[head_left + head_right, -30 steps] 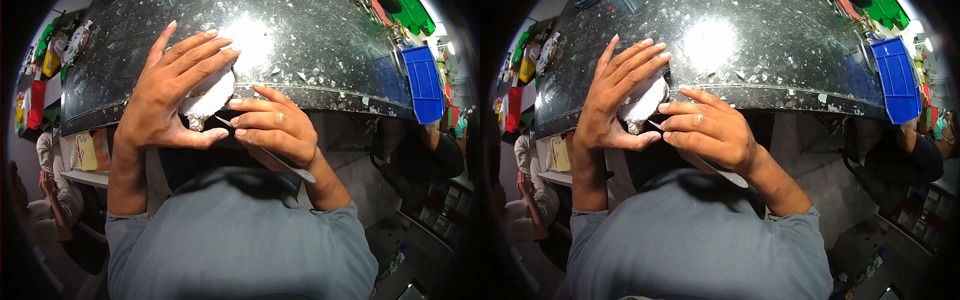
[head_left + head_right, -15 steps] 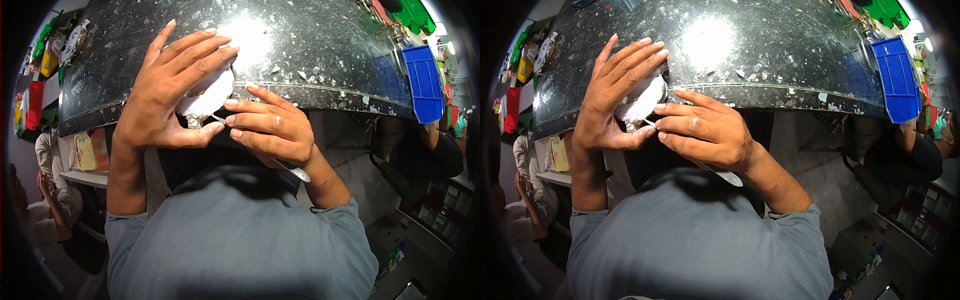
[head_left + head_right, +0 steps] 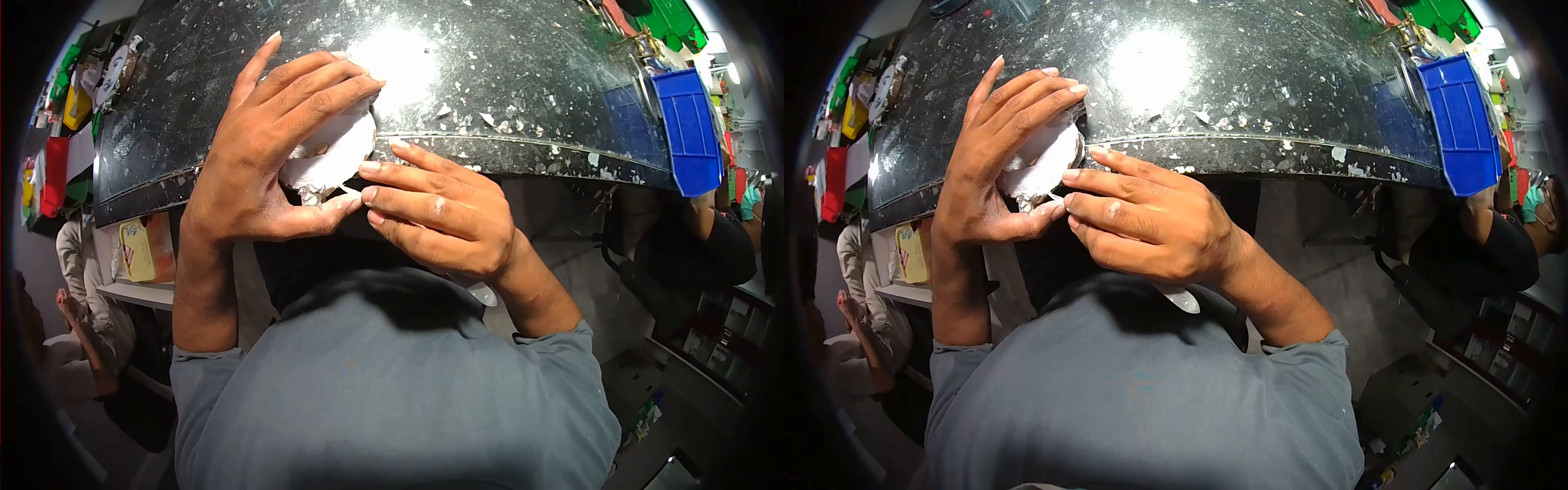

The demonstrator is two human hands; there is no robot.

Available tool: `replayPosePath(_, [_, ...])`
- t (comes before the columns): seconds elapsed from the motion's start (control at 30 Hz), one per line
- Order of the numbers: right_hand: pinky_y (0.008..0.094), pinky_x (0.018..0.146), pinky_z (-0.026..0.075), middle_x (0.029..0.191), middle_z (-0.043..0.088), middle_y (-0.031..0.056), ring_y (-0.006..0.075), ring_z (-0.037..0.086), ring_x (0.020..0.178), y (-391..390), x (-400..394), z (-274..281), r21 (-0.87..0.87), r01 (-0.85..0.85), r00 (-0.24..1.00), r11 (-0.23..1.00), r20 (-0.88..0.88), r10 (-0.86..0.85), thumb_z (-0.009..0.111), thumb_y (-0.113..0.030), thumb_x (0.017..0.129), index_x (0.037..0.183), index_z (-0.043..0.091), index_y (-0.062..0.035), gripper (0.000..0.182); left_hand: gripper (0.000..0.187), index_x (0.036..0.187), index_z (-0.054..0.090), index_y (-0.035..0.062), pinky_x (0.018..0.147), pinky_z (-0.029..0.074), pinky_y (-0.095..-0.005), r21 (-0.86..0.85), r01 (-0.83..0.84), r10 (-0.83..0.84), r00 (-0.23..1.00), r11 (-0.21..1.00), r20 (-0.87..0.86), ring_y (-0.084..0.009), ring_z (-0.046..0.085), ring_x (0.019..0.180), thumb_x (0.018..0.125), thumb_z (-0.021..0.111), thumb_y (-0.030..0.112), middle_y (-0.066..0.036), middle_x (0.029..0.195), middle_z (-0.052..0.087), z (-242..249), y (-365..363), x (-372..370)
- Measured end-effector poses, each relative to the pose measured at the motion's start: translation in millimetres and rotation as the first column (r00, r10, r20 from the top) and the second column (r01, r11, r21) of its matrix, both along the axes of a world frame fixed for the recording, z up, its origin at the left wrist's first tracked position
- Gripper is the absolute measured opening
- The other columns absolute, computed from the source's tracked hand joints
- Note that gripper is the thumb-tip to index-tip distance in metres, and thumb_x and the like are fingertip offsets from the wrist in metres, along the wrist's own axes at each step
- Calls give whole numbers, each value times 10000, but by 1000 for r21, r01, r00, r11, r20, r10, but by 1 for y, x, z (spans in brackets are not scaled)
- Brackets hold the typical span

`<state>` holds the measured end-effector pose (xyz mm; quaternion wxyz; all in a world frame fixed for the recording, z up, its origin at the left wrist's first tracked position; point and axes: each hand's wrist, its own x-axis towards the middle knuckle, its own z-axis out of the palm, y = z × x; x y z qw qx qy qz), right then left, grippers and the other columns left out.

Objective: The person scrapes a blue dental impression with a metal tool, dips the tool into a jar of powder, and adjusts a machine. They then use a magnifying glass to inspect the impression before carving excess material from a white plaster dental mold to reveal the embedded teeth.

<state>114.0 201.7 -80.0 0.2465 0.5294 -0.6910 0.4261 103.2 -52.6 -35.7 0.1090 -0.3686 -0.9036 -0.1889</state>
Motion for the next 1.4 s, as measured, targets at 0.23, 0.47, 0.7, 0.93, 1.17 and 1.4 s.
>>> replayPosePath(0.23, [518,1033,607,1009,760,126,299,765,1082,1,1,3,8,-13,1000,1000,0,13,790,-60,840,845,733,-5,79,914,1485,600,108,1292,125,-620,20,-14,14,1000,1000,8,-330,507,1454,640,770,412,-98,1482,628,0,1,1])
replayPosePath(0.47, [511,1033,609,1006,743,129,307,761,1081,1,0,7,32,-12,999,999,-36,13,784,-61,841,824,706,-14,92,906,1490,593,113,1293,119,-616,16,-19,19,1000,1000,2,-323,500,1456,662,791,420,-96,1480,627,0,2,3])
replayPosePath(0.7, [465,1048,604,1059,732,128,287,746,1115,7,-2,19,184,-27,997,983,-72,41,719,-83,875,877,700,-30,56,872,1495,591,117,1292,110,-621,7,-23,23,1000,1000,-10,-318,497,1458,699,800,406,-96,1472,632,1,4,3])
replayPosePath(0.93, [483,1061,592,1082,744,116,274,746,1121,9,-3,14,93,-91,994,991,62,85,754,-108,879,968,746,-12,130,882,1490,601,117,1291,113,-623,17,-4,4,1000,1000,-3,-304,504,1459,679,790,407,-88,1481,631,-2,3,5])
replayPosePath(1.17, [494,1042,599,1053,764,115,275,756,1103,4,2,8,48,-32,998,998,58,29,762,-107,867,944,750,-8,125,929,1489,606,126,1289,114,-632,12,-11,11,1000,1000,-7,-306,511,1453,625,770,426,-77,1484,633,0,4,4])
replayPosePath(1.4, [498,1042,599,1023,767,127,287,765,1089,5,-1,3,39,-26,999,999,-20,27,754,-73,853,883,744,-2,77,899,1443,642,142,1283,115,-649,30,-1,1,1000,1000,-3,-313,540,1420,608,794,439,-74,1420,665,-1,3,1])
